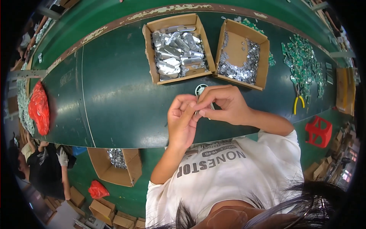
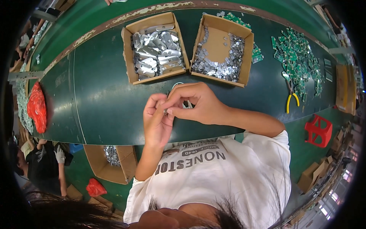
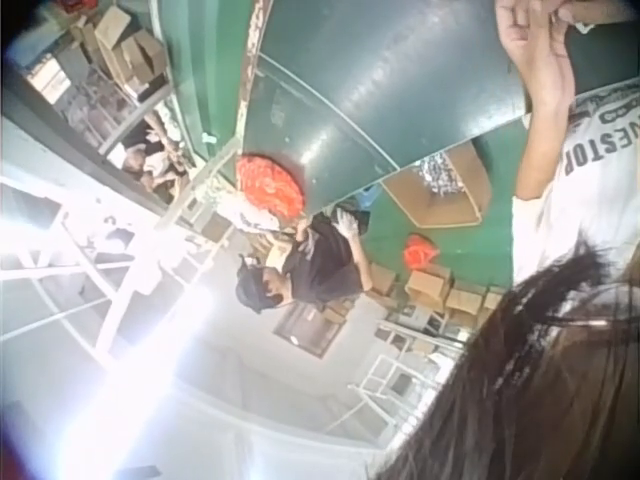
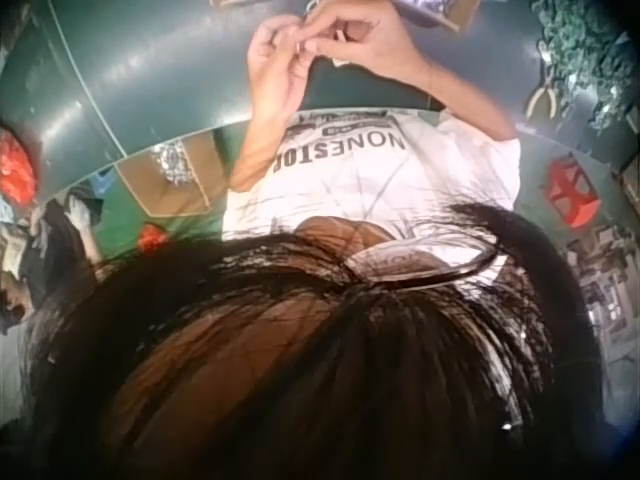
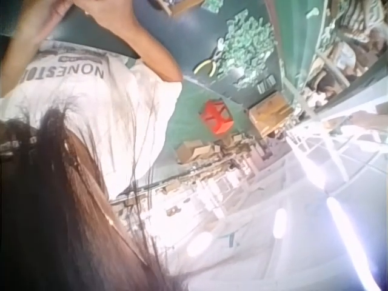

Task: The person assembles electronic components and circuit boards into plastic housings by hand, taking the components from boxes and fitting them together.

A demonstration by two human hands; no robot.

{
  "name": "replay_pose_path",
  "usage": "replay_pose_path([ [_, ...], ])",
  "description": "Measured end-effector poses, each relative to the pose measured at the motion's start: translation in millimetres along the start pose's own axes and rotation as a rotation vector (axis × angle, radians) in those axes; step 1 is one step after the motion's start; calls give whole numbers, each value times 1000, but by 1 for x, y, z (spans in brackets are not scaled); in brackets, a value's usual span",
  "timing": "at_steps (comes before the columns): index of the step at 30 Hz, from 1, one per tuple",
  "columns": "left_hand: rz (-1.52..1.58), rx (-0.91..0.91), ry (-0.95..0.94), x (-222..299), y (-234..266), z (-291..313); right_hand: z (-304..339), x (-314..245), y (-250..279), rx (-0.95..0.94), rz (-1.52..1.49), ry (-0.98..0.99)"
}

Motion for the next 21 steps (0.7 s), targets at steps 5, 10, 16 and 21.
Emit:
replay_pose_path([
  [5,-301,102,-109,10,10,11,2,4,6,165,-106,-150],
  [10,-482,167,-175,22,3,21,0,-2,4,71,9,-80],
  [16,-514,211,-194,24,5,23,3,-1,8,89,81,-91],
  [21,-574,210,-167,23,-1,22,6,8,9,140,-65,-149],
])
Point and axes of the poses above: each hand's wrist, its own z-axis away from the middle knuckle, its own y-axis out of the back of the hand, x = y × z, the point moved 9 cm from there along -z, towards the middle knuckle, and after that the axes turned 9 degrees about y, right-handed, at the moved point
